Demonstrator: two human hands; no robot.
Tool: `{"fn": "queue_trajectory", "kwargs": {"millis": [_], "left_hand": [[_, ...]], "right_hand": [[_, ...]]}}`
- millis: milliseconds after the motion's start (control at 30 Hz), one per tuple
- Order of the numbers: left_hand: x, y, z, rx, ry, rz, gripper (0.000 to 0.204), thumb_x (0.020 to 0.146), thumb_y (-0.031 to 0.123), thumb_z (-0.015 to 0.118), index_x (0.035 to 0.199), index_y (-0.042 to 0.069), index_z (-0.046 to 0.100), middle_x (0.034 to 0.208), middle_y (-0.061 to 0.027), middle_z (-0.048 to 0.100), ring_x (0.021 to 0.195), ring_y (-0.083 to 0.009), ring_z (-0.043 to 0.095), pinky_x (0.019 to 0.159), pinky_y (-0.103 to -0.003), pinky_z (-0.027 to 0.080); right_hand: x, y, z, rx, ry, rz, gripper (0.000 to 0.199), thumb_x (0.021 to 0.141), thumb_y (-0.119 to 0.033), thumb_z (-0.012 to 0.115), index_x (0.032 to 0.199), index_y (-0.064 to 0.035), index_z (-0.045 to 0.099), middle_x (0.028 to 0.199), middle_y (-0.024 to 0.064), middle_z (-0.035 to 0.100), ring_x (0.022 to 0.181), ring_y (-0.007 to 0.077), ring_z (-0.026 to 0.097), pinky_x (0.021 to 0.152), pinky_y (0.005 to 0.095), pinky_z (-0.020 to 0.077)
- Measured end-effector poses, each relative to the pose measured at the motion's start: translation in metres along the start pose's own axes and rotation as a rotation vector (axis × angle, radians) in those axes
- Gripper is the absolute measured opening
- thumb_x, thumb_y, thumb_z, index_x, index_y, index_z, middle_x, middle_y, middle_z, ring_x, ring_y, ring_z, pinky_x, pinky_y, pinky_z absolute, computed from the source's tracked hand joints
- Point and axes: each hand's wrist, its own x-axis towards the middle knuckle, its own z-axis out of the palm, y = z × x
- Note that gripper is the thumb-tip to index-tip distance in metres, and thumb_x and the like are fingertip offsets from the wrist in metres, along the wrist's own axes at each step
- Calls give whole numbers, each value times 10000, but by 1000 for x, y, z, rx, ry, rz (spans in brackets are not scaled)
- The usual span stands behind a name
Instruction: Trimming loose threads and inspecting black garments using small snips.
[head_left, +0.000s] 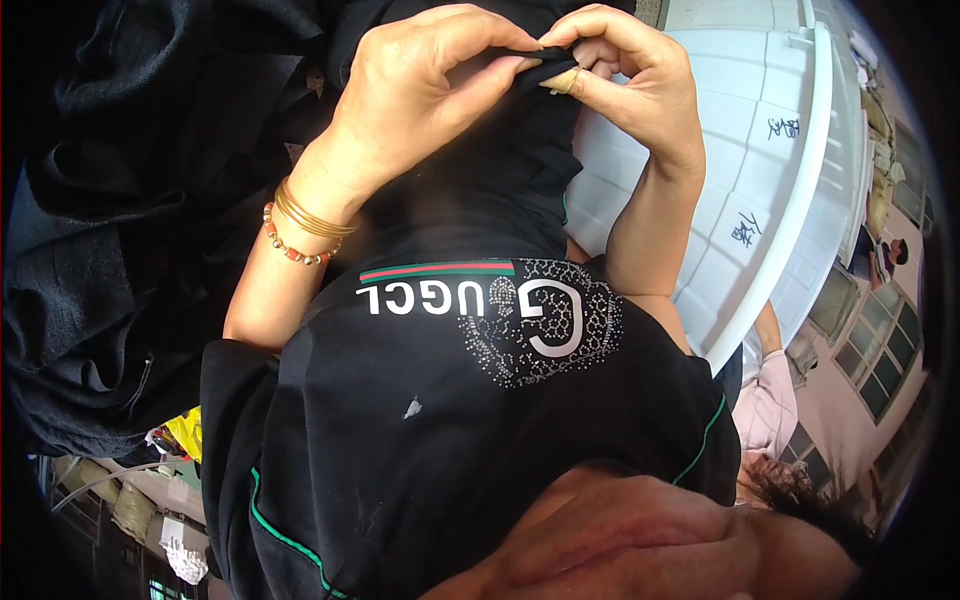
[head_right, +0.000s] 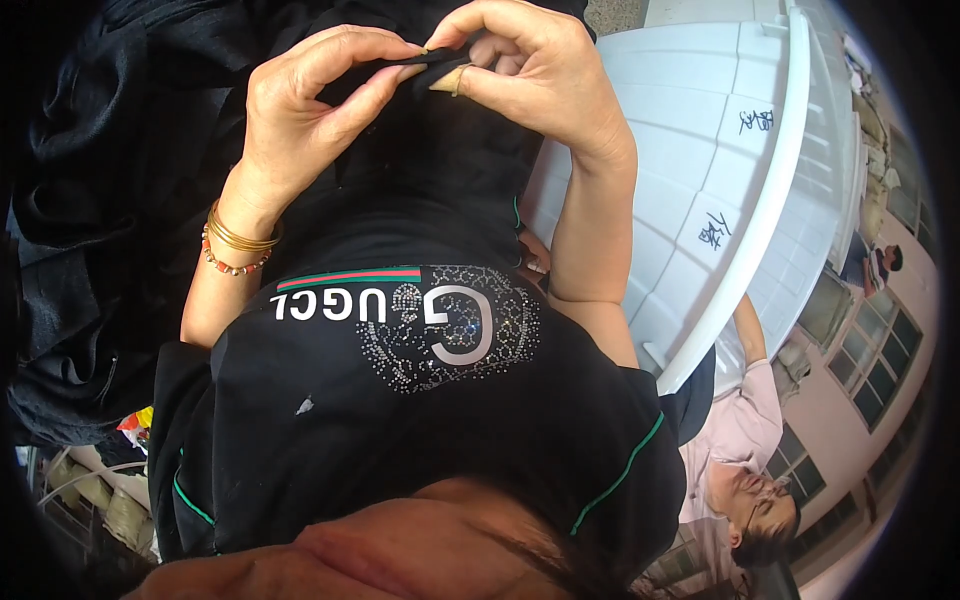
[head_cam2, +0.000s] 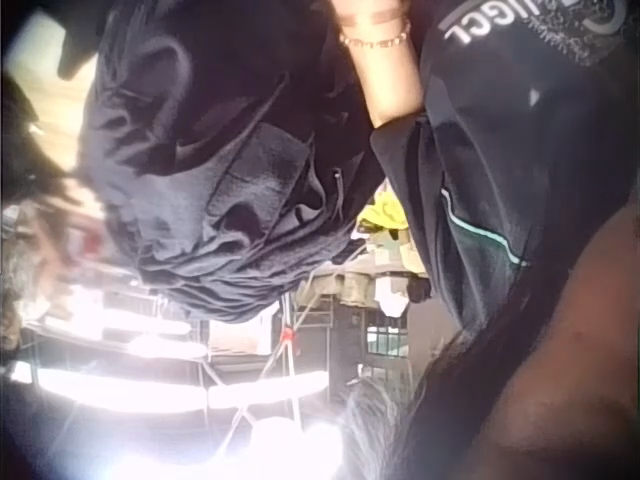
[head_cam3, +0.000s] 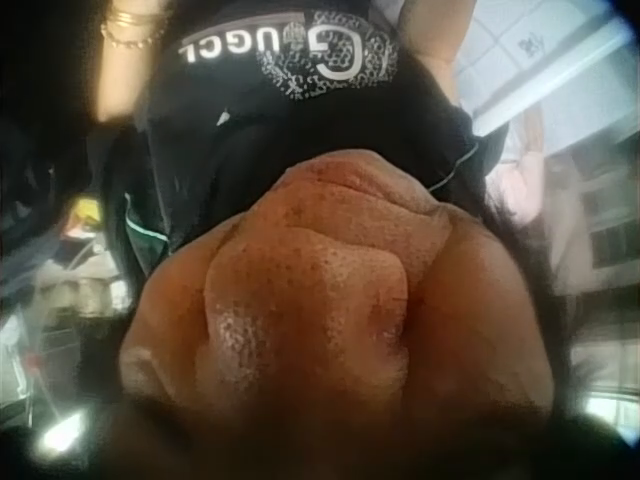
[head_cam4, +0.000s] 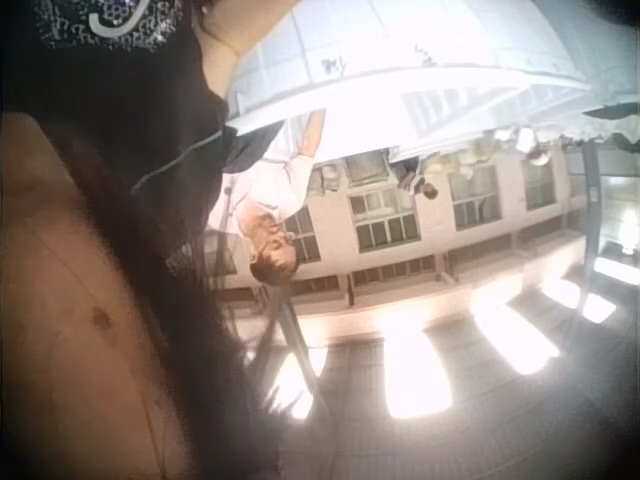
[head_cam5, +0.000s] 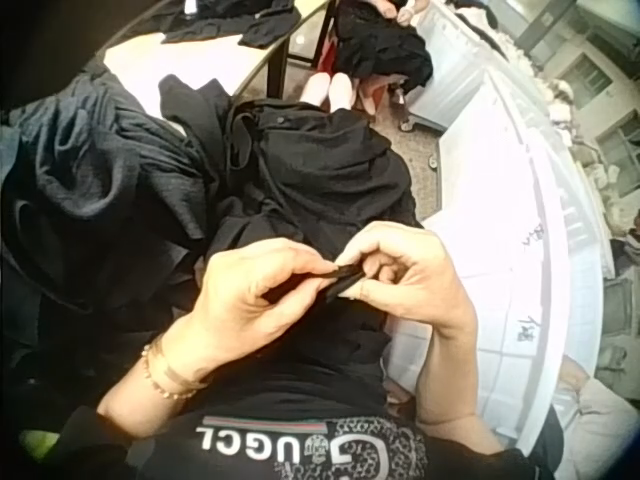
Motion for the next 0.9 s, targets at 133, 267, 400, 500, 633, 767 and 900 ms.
{"fn": "queue_trajectory", "kwargs": {"millis": [133, 267, 400, 500, 633, 767, 900], "left_hand": [[-1, -2, -1, -31, -20, -18, 179, 805, -15, 732, 981, 18, 724, 953, -94, 735, 877, -200, 715, 770, -272, 570], [0, -4, -3, -52, 4, 11, 170, 813, -10, 733, 981, 16, 726, 961, -98, 736, 889, -201, 715, 783, -275, 571], [-1, -7, -1, -37, 17, 24, 169, 817, -11, 732, 984, 13, 726, 960, -98, 736, 886, -200, 715, 785, -276, 572], [-1, -5, -1, -60, 8, 21, 171, 814, -15, 733, 983, 9, 725, 958, -100, 735, 879, -200, 715, 783, -274, 573], [-4, -7, 0, -83, 18, 29, 169, 808, -24, 732, 975, -1, 721, 954, -108, 734, 871, -202, 714, 769, -274, 574], [-4, -6, 1, -93, 38, 40, 162, 801, -38, 727, 961, -7, 719, 940, -110, 735, 863, -203, 715, 761, -273, 574], [1, -1, 4, -67, 38, 66, 160, 797, -45, 726, 953, -6, 720, 925, -108, 736, 854, -205, 716, 756, -270, 573]], "right_hand": [[1, 1, 4, 67, 2, -22, 203, 761, 27, 772, 942, 6, 682, 755, -48, 569, 551, -32, 436, 479, 139, 315], [3, -1, 9, 62, 78, -90, 218, 755, 35, 779, 943, 3, 673, 712, -59, 563, 557, -32, 453, 478, 137, 327], [0, 3, 10, 142, 75, -14, 208, 764, 35, 775, 932, 6, 655, 717, -45, 582, 561, -32, 468, 478, 135, 343], [-1, 4, 11, 189, 69, -8, 200, 773, 28, 773, 921, 10, 639, 728, -32, 598, 566, -27, 489, 481, 132, 357], [20, 51, 20, 427, -8, -357, 207, 772, 18, 781, 910, 5, 627, 733, -26, 603, 580, -15, 517, 489, 131, 372], [24, 67, 23, 571, -95, -694, 200, 775, 22, 775, 899, 0, 619, 738, -18, 610, 583, -5, 538, 492, 134, 386], [1, 23, 14, 350, 51, 41, 185, 784, 45, 752, 896, 2, 612, 737, -11, 615, 581, 8, 555, 490, 140, 399]]}}
